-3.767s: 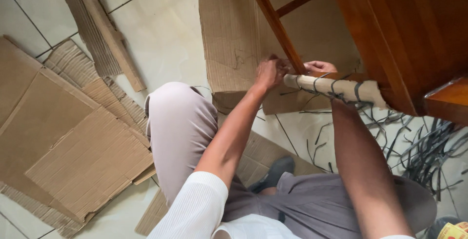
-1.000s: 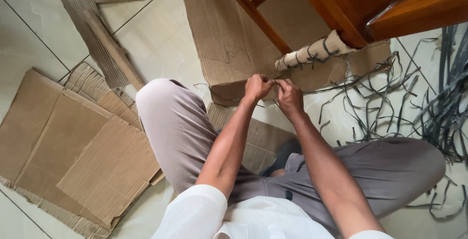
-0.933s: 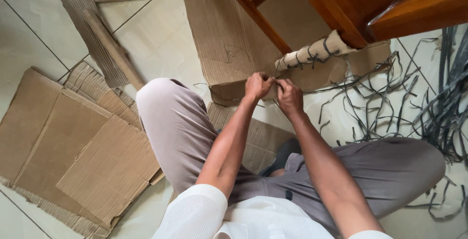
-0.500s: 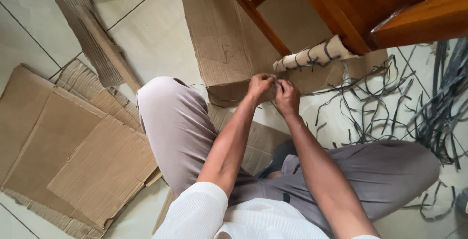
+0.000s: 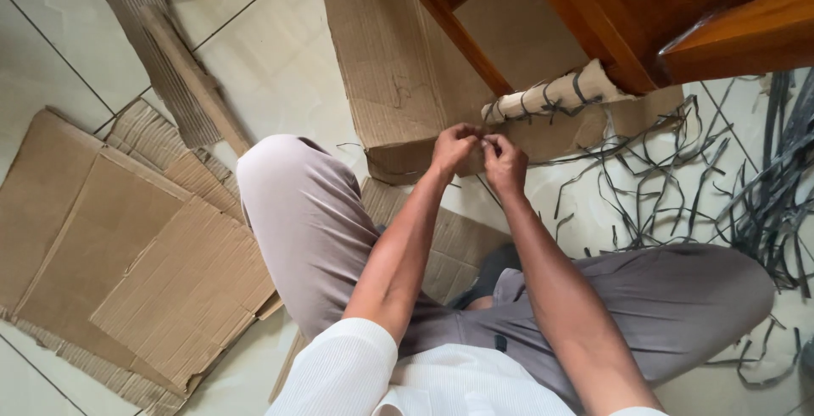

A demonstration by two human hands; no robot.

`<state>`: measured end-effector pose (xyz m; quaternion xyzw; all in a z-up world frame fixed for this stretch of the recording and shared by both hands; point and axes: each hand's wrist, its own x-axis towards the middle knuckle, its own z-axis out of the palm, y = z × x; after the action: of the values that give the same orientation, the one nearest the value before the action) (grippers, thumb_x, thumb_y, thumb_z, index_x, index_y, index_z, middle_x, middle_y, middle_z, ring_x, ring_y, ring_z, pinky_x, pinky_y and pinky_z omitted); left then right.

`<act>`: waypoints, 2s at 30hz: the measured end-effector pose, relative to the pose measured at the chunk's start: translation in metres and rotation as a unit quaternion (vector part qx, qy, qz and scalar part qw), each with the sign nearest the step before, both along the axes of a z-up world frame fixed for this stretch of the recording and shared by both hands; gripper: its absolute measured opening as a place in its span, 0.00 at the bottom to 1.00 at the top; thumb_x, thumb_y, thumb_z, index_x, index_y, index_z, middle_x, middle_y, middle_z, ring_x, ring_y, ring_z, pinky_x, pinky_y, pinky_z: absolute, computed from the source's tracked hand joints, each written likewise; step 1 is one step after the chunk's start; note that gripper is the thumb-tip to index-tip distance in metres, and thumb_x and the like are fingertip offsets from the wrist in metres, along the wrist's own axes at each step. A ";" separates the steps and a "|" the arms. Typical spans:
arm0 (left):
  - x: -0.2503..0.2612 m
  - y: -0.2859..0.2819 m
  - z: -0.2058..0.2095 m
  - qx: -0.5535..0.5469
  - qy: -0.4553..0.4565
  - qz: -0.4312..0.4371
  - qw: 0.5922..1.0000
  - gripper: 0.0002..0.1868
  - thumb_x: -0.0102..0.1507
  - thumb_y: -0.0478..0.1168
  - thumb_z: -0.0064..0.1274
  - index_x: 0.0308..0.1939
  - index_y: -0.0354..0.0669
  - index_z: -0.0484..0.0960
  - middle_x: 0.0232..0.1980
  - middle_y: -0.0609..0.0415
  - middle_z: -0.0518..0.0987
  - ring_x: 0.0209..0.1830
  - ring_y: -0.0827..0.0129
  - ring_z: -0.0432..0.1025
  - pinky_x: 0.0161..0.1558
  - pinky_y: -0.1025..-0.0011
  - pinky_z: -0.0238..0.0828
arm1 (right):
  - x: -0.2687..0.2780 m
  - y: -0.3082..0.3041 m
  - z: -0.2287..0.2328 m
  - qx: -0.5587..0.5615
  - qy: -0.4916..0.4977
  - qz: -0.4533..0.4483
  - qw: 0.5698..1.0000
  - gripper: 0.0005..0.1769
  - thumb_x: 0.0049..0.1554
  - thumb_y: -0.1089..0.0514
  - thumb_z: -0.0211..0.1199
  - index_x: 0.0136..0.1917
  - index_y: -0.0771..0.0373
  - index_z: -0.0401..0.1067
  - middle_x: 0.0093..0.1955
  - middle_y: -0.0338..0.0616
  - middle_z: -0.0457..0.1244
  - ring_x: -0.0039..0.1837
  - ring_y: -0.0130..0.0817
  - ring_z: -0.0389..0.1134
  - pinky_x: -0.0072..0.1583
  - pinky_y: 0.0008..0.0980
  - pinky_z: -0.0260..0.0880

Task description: Wrapping the legs and frame of a wooden chair with protective cardboard and securing it with string.

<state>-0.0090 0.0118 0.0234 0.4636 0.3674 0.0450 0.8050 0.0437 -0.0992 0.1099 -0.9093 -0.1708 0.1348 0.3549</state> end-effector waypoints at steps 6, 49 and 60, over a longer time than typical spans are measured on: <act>-0.014 0.020 0.043 0.315 0.060 -0.118 0.940 0.16 0.57 0.38 0.55 0.47 0.50 0.89 0.45 0.47 0.86 0.47 0.57 0.82 0.50 0.63 0.77 | -0.001 -0.004 0.012 0.020 -0.024 0.086 0.996 0.08 0.61 0.58 0.66 0.52 0.62 0.79 0.43 0.52 0.71 0.44 0.43 0.73 0.48 0.39 0.72; 0.001 0.050 0.059 0.404 0.179 -0.065 0.895 0.08 0.60 0.37 0.52 0.40 0.44 0.85 0.42 0.38 0.83 0.46 0.41 0.78 0.48 0.50 0.74 | 0.063 -0.048 -0.033 -0.123 -0.107 0.061 0.985 0.04 0.60 0.61 0.61 0.48 0.64 0.71 0.45 0.55 0.69 0.50 0.57 0.70 0.51 0.52 0.68; -0.015 0.048 0.074 0.403 0.132 -0.163 0.891 0.19 0.55 0.32 0.48 0.42 0.56 0.89 0.43 0.44 0.85 0.47 0.46 0.79 0.50 0.53 0.75 | 0.035 -0.030 -0.010 0.171 0.415 -0.081 0.890 0.11 0.59 0.65 0.62 0.56 0.60 0.75 0.39 0.32 0.64 0.37 0.21 0.60 0.39 0.24 0.60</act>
<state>-0.0238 0.0594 0.0974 0.8030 0.3404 -0.0041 0.4892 0.0791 -0.1295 0.1002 -0.7060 0.0459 0.4399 0.5531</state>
